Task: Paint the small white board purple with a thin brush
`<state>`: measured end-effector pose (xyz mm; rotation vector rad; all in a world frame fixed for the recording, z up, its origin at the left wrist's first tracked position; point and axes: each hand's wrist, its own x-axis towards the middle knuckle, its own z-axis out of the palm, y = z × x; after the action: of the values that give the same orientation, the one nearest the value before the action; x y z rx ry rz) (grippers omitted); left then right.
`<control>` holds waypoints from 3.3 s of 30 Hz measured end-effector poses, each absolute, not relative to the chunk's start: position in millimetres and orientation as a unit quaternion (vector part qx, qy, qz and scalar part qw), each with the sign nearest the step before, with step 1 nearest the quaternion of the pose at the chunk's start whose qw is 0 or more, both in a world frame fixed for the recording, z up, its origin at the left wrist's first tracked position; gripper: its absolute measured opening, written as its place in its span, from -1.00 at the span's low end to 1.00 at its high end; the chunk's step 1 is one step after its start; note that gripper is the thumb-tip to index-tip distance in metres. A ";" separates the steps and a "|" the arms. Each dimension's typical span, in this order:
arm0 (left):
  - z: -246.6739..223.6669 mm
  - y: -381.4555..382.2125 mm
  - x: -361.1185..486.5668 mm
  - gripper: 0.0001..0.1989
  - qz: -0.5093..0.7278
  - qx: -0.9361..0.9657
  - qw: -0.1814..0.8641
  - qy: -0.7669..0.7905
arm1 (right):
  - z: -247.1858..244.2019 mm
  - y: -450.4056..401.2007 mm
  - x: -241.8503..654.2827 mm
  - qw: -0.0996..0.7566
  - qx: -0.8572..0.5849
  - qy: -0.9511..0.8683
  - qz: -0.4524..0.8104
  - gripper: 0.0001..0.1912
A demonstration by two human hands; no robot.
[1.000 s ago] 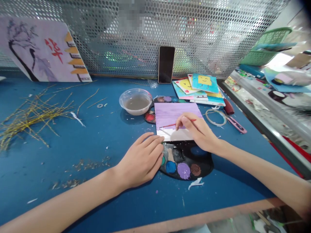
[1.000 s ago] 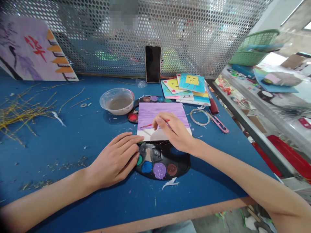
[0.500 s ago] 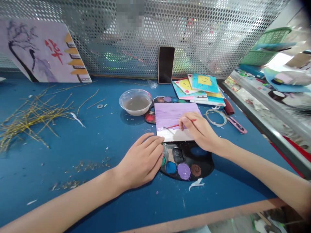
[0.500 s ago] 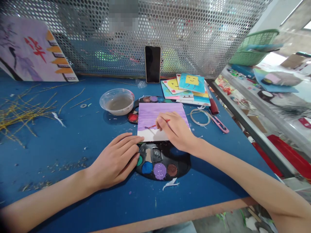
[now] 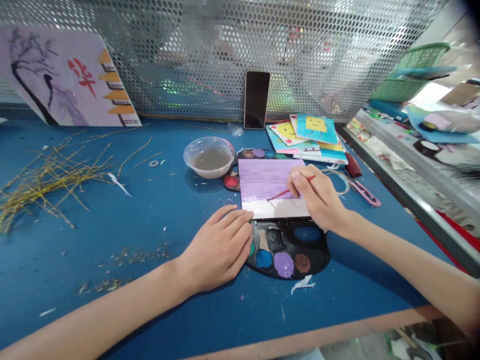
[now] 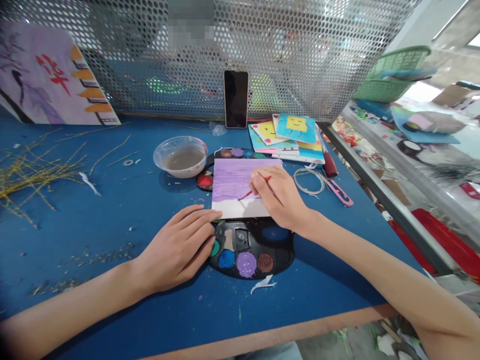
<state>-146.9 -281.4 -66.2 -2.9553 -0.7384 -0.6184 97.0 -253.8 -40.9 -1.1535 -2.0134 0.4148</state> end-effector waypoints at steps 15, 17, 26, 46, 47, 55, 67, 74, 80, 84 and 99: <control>-67.5 -280.9 -147.9 -0.82 -0.196 -0.951 0.013 -0.239 | -42.8 -254.2 93.6 0.366 -0.413 -0.801 0.233 -0.61; -67.1 -281.0 -148.3 -0.82 -0.195 -0.951 0.013 -0.240 | -42.9 -253.7 93.3 0.347 -0.414 -0.813 0.219 -0.60; -67.2 -280.5 -148.1 -0.81 -0.192 -0.952 0.007 -0.239 | -41.2 -254.3 93.9 0.355 -0.414 -0.802 0.242 -0.58; -67.1 -281.6 -148.1 -0.81 -0.195 -0.951 0.015 -0.239 | -41.4 -252.3 95.4 0.388 -0.450 -0.765 0.247 -0.54; -67.2 -281.7 -148.2 -0.81 -0.195 -0.951 0.015 -0.239 | -41.8 -252.9 94.5 0.387 -0.439 -0.768 0.262 -0.55; -65.6 -280.9 -147.6 -0.83 -0.197 -0.951 0.011 -0.237 | -48.6 -255.3 87.2 0.331 -0.404 -0.805 0.280 -0.62; -64.9 -281.0 -147.5 -0.81 -0.195 -0.951 0.016 -0.240 | -37.8 -250.5 101.7 0.391 -0.472 -0.759 0.218 -0.52; -65.2 -281.1 -148.0 -0.82 -0.192 -0.951 0.012 -0.240 | -37.8 -252.3 94.0 0.370 -0.427 -0.771 0.294 -0.57; -66.1 -281.3 -148.0 -0.82 -0.196 -0.951 0.011 -0.238 | -38.3 -250.5 98.9 0.371 -0.465 -0.773 0.220 -0.50; -66.1 -281.1 -147.5 -0.82 -0.198 -0.950 0.011 -0.239 | -37.6 -251.9 98.1 0.397 -0.452 -0.759 0.249 -0.53; -65.5 -280.9 -147.8 -0.82 -0.199 -0.950 0.006 -0.241 | -38.8 -254.5 94.3 0.378 -0.432 -0.764 0.297 -0.55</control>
<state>-147.8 -280.9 -65.5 -2.9736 -0.7541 -0.6242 94.3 -254.5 -38.8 -1.1033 -1.9520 0.7594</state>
